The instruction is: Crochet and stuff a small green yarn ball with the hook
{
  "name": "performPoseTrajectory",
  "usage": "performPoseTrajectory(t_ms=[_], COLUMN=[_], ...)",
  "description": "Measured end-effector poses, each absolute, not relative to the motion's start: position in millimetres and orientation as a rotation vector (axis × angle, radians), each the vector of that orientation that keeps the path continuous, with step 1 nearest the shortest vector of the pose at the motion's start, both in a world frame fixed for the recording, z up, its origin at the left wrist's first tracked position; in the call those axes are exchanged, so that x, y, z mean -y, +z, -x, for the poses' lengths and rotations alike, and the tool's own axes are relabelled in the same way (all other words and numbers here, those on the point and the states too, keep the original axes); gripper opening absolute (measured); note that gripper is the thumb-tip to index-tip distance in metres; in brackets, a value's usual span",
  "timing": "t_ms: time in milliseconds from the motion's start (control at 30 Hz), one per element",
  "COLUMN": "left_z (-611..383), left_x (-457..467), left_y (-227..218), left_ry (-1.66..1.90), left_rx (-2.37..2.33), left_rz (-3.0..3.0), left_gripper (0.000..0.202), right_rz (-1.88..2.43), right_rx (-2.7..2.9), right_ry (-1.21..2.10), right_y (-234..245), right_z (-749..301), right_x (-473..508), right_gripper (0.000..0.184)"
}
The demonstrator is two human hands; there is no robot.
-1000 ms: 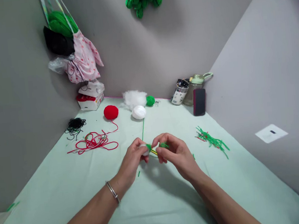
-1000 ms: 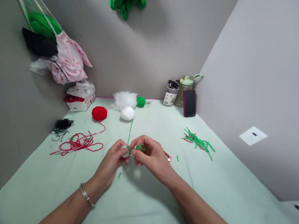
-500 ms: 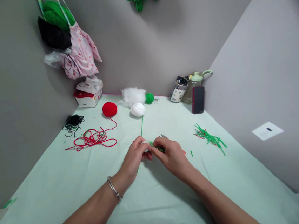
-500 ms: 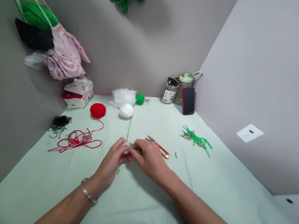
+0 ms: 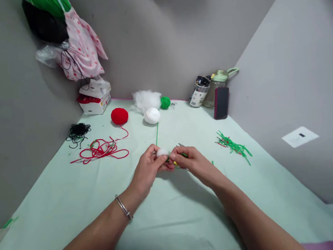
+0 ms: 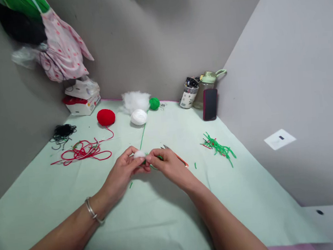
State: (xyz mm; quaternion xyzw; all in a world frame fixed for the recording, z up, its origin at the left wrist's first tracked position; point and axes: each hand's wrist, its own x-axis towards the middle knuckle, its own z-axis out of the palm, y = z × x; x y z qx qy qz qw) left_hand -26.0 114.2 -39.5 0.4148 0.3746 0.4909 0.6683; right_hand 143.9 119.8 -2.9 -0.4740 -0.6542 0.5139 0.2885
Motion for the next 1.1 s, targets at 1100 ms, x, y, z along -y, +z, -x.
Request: performPoseTrajectory(t_ms=[1100], left_z=[30], left_x=[-121], left_y=[-51], left_ry=[1.183], left_rx=[-1.025], left_rz=[-1.061], left_gripper=[0.017], right_rz=[1.404], right_rx=[1.953], right_ry=[1.009], right_y=[-9], right_z=[-127], right_x=[-107], right_gripper=[0.023])
